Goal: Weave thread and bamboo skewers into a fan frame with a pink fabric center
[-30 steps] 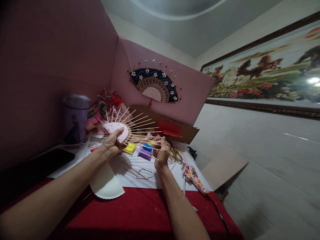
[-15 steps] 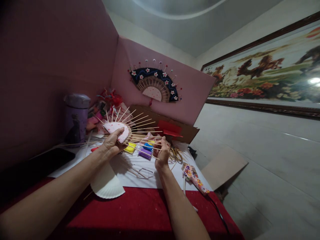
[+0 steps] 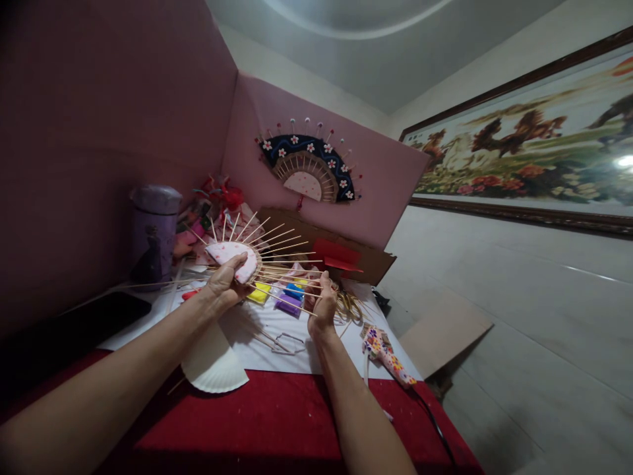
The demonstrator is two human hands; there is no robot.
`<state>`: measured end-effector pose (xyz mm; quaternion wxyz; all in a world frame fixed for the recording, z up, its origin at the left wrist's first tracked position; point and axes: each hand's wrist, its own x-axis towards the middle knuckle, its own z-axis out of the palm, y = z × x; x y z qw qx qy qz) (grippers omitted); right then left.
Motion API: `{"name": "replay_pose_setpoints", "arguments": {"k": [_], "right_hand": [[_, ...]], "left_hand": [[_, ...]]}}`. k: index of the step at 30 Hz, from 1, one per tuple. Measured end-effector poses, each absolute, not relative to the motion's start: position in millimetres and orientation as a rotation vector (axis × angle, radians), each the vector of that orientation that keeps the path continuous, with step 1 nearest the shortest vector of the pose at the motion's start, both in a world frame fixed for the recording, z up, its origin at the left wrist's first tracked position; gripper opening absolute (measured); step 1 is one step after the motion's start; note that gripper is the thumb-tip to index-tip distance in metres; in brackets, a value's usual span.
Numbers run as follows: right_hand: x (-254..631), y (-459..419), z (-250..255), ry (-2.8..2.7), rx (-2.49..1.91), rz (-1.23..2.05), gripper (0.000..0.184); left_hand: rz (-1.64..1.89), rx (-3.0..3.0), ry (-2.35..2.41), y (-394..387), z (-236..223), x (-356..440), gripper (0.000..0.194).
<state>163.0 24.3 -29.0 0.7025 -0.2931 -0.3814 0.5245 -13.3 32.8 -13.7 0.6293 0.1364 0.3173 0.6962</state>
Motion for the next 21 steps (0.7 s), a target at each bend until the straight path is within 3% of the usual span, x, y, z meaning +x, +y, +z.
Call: {"name": "replay_pose_setpoints", "arguments": {"k": [21], "right_hand": [[164.2, 25.2, -32.3, -0.907, -0.664, 1.177, 0.045]], "left_hand": [[1.593, 0.310, 0.727, 38.5, -18.9, -14.7, 0.009]]}}
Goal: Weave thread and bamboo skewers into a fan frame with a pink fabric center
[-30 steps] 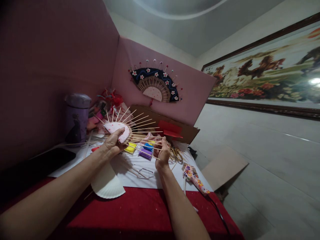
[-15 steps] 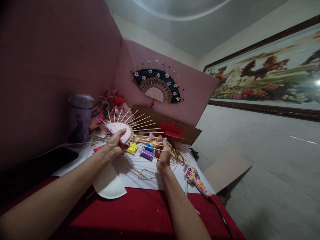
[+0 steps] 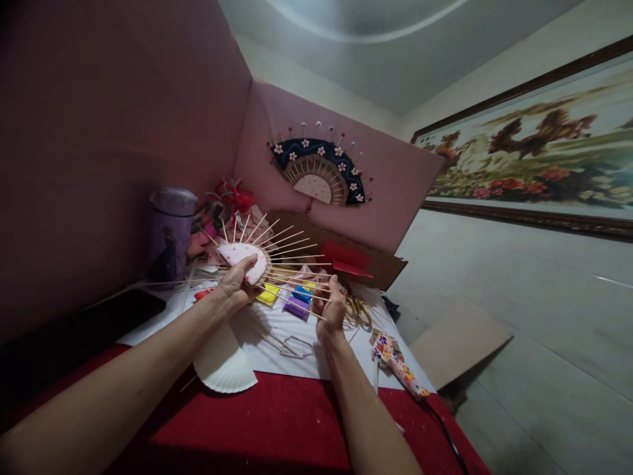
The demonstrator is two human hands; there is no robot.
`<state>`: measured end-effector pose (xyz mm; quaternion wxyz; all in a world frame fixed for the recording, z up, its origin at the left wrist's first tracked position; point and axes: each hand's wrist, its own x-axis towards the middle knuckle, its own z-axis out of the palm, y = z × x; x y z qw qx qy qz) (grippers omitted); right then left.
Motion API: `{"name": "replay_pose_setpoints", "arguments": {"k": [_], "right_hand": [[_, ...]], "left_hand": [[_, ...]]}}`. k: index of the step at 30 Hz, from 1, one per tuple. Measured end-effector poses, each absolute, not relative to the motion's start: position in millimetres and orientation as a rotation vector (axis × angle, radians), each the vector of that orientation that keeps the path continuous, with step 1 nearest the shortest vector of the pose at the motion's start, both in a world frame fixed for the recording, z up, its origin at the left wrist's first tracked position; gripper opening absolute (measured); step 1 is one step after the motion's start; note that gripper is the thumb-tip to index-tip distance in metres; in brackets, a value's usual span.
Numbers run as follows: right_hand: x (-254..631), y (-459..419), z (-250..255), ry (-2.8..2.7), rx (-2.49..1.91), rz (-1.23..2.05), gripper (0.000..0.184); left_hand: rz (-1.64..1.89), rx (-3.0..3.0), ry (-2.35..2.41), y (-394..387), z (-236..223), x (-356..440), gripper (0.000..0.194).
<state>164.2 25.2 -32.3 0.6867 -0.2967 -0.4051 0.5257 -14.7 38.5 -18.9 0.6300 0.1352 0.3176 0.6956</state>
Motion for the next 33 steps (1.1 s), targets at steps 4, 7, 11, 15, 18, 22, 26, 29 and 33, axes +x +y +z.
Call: {"name": "replay_pose_setpoints", "arguments": {"k": [4, 7, 11, 15, 18, 22, 26, 29, 33], "right_hand": [[164, 26, -32, -0.904, -0.674, 1.174, 0.045], [163, 25, -31, -0.936, -0.677, 1.168, 0.048], [162, 24, -29, -0.939, -0.651, 1.169, 0.051], [162, 24, -30, -0.924, -0.598, 1.185, 0.054], [162, 26, -33, -0.952, -0.568, 1.197, 0.057], [162, 26, -35, -1.022, -0.612, 1.184, 0.060], [160, 25, -37, -1.053, -0.633, 1.145, 0.055], [159, 24, -39, -1.098, -0.610, 1.139, 0.051], [158, 25, -42, -1.194, -0.561, 1.108, 0.045]], "left_hand": [[1.588, 0.319, 0.679, 38, -18, -15, 0.008], [1.603, 0.301, 0.656, 40, -18, -15, 0.012], [1.610, 0.299, 0.654, 40, -17, -16, 0.012], [1.616, 0.296, 0.654, 35, -13, -15, 0.005], [1.611, 0.288, 0.641, 32, -10, -14, 0.002], [1.613, 0.261, 0.590, 30, -8, -14, 0.003], [1.600, 0.244, 0.536, 30, -5, -15, 0.009], [1.604, 0.244, 0.525, 30, -5, -16, 0.005], [1.624, 0.261, 0.531, 31, -6, -16, 0.003]]}}
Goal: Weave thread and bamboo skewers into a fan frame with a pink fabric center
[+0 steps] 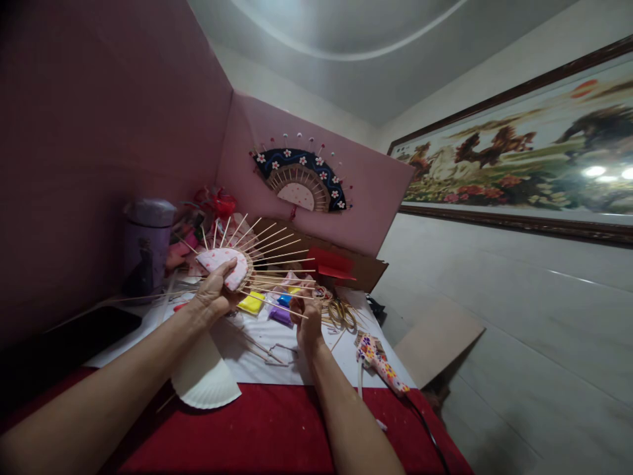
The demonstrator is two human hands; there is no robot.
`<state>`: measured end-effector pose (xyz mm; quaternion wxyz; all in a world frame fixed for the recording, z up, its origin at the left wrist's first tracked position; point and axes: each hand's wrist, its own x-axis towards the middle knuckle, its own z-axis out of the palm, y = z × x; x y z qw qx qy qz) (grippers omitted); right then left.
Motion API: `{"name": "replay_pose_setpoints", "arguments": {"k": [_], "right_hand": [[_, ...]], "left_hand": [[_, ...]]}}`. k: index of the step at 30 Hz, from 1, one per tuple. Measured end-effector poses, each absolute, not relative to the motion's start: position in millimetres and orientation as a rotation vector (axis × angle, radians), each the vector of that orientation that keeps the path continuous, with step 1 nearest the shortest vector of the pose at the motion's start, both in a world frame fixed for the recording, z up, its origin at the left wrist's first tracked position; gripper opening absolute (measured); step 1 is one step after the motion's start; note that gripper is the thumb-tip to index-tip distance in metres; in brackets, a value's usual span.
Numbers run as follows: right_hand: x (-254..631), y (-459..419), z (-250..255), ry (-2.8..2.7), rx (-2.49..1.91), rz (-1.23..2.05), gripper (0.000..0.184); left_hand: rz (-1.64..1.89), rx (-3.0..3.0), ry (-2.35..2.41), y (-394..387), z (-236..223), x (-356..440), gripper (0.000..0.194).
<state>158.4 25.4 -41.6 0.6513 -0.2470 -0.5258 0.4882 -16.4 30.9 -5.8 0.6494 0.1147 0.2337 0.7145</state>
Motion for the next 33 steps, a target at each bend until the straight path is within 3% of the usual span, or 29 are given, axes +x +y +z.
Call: {"name": "replay_pose_setpoints", "arguments": {"k": [21, 33], "right_hand": [[155, 30, -59, -1.804, -0.931, 1.099, 0.030], [178, 28, -34, -1.299, -0.456, 1.441, 0.037]], "left_hand": [[1.602, 0.296, 0.471, 26, -1, -20, 0.007], [1.616, 0.318, 0.453, 29, -3, -23, 0.009]]}}
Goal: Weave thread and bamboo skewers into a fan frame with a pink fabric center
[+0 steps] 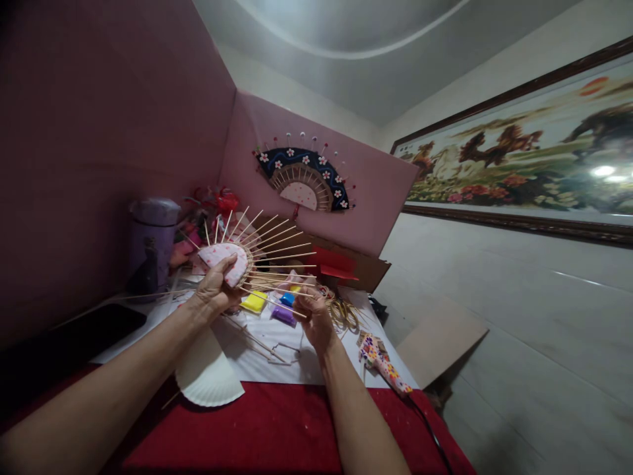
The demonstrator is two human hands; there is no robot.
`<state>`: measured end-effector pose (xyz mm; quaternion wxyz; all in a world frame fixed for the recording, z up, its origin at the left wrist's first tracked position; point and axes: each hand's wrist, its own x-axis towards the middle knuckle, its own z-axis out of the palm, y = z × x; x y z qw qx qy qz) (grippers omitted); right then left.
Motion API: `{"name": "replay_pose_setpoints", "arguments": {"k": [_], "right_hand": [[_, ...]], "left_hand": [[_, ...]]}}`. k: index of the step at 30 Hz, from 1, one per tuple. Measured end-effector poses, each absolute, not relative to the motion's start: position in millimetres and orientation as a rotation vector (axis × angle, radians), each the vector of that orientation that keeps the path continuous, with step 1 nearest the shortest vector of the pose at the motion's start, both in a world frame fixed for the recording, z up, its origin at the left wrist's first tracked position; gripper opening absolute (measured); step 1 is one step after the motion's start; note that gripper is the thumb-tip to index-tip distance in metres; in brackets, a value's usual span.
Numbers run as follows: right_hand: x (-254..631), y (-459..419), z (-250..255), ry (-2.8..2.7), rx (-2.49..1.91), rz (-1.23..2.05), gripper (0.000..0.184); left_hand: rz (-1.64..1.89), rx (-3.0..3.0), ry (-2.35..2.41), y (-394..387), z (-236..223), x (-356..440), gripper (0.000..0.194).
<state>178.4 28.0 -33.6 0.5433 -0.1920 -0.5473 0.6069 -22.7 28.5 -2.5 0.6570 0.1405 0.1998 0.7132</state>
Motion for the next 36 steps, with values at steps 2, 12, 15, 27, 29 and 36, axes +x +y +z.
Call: {"name": "replay_pose_setpoints", "arguments": {"k": [2, 12, 15, 27, 29, 36], "right_hand": [[180.0, 28.3, -33.3, -1.295, -0.447, 1.442, 0.036], [177.1, 25.2, -34.9, -1.363, -0.396, 1.543, 0.047], [179.0, 26.0, -33.9, -1.331, -0.398, 1.552, 0.041], [185.1, 25.3, -31.1, -1.191, -0.397, 1.447, 0.028], [184.5, 26.5, -31.4, -1.191, -0.382, 1.435, 0.029], [183.9, 30.1, -32.2, -1.185, -0.400, 1.399, 0.031]], "left_hand": [[1.626, 0.322, 0.456, 26.7, -1.2, -22.5, 0.009], [1.631, 0.336, 0.505, 28.8, -2.1, -24.9, 0.009], [1.628, 0.328, 0.477, 32.1, -4.2, -25.8, 0.008], [1.630, 0.326, 0.479, 32.6, -4.8, -25.3, 0.008], [1.633, 0.316, 0.482, 33.6, -6.0, -25.7, 0.010], [1.657, 0.301, 0.490, 34.5, -7.7, -25.0, 0.011]]}}
